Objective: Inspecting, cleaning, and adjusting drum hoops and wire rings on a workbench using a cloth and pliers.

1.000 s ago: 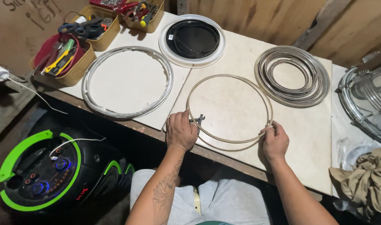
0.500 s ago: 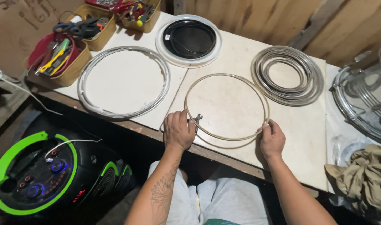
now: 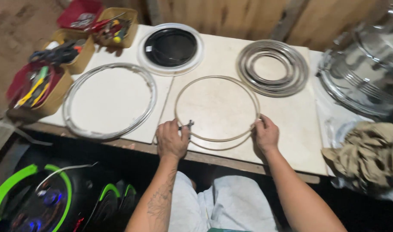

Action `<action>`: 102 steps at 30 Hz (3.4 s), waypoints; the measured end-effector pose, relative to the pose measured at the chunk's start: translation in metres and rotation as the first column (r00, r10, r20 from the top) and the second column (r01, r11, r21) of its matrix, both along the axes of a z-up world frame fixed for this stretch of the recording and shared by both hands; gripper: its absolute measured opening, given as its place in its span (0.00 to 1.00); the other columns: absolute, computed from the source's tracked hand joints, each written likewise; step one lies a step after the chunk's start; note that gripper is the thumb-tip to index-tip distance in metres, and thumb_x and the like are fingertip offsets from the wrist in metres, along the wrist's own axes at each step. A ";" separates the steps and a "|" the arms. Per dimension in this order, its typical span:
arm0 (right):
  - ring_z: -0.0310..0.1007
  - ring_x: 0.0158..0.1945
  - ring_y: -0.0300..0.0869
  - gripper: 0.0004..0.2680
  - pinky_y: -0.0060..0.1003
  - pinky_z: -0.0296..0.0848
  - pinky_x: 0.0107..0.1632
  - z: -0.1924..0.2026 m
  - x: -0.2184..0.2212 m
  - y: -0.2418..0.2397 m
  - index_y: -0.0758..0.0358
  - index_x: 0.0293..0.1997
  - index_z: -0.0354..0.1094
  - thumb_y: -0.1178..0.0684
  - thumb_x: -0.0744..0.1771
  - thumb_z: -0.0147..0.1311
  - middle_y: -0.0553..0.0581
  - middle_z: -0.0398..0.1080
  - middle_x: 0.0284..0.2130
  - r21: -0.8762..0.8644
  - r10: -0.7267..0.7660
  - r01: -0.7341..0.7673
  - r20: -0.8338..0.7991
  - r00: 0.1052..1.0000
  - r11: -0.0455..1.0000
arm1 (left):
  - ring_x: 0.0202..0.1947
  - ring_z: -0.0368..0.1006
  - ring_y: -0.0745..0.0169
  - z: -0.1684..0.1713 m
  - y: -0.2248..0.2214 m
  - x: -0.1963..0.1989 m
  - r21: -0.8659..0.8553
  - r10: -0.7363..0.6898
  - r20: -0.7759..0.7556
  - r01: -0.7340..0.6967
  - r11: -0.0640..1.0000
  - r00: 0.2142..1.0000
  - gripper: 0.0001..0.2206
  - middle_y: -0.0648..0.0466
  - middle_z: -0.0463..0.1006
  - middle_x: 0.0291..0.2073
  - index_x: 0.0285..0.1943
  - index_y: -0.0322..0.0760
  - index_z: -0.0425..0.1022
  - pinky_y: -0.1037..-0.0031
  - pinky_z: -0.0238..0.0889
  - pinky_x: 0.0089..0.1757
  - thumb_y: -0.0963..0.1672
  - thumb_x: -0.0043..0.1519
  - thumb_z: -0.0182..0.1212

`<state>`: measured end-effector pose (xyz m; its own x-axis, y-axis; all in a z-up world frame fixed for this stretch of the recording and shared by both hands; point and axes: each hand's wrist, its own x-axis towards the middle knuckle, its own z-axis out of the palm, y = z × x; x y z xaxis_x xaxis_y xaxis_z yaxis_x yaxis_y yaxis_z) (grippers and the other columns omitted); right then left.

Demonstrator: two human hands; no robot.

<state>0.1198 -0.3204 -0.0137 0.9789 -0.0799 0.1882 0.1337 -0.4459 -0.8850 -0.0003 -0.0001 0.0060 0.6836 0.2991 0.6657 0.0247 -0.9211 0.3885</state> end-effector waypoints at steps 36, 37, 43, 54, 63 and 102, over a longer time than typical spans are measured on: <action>0.63 0.21 0.43 0.17 0.34 0.62 0.23 0.086 -0.022 0.000 0.77 0.61 0.67 0.61 0.65 0.54 0.67 0.69 0.25 0.550 0.219 0.133 -0.527 0.821 0.825 | 0.51 0.69 0.42 0.015 -0.032 -0.010 -0.020 0.120 -0.193 -0.126 0.992 0.974 0.20 0.48 0.77 0.44 0.52 0.43 0.83 0.52 0.63 0.52 0.53 0.56 0.61; 0.63 0.21 0.43 0.17 0.34 0.62 0.23 0.082 -0.020 -0.001 0.77 0.61 0.67 0.61 0.65 0.54 0.67 0.69 0.25 0.550 0.218 0.134 -0.527 0.821 0.824 | 0.51 0.69 0.42 0.014 -0.031 -0.010 -0.020 0.119 -0.192 -0.125 0.992 0.974 0.20 0.48 0.77 0.44 0.52 0.43 0.83 0.52 0.63 0.52 0.53 0.56 0.61; 0.63 0.21 0.45 0.17 0.36 0.63 0.23 0.069 -0.015 -0.006 0.78 0.61 0.66 0.61 0.66 0.54 0.68 0.69 0.26 0.561 0.235 0.101 -0.495 0.836 0.822 | 0.48 0.70 0.42 0.012 -0.031 -0.010 0.010 0.127 -0.142 -0.127 0.992 0.982 0.19 0.49 0.76 0.42 0.51 0.43 0.83 0.52 0.64 0.50 0.52 0.56 0.62; 0.64 0.22 0.44 0.16 0.35 0.63 0.24 0.062 -0.020 -0.006 0.78 0.59 0.66 0.60 0.66 0.55 0.65 0.67 0.24 0.556 0.220 0.070 -0.437 0.872 0.828 | 0.45 0.70 0.41 0.011 -0.032 -0.010 0.052 0.117 -0.033 -0.115 0.992 0.993 0.17 0.49 0.75 0.40 0.50 0.41 0.84 0.52 0.66 0.46 0.50 0.55 0.65; 0.65 0.22 0.44 0.15 0.35 0.66 0.24 0.061 -0.018 -0.007 0.78 0.58 0.67 0.61 0.66 0.55 0.67 0.69 0.25 0.537 0.216 0.061 -0.438 0.873 0.842 | 0.48 0.70 0.40 0.013 -0.033 -0.012 -0.009 0.123 -0.128 -0.125 0.992 0.984 0.19 0.49 0.76 0.42 0.52 0.42 0.84 0.51 0.65 0.49 0.51 0.56 0.62; 0.76 0.47 0.41 0.17 0.30 0.71 0.49 -0.014 0.146 -0.485 0.51 0.51 0.75 0.52 0.58 0.62 0.52 0.74 0.49 -0.046 -0.884 0.884 0.024 0.466 0.465 | 0.48 0.71 0.41 0.023 -0.035 -0.008 0.032 0.121 -0.205 -0.117 0.993 0.971 0.18 0.45 0.77 0.43 0.52 0.40 0.83 0.52 0.66 0.52 0.50 0.57 0.63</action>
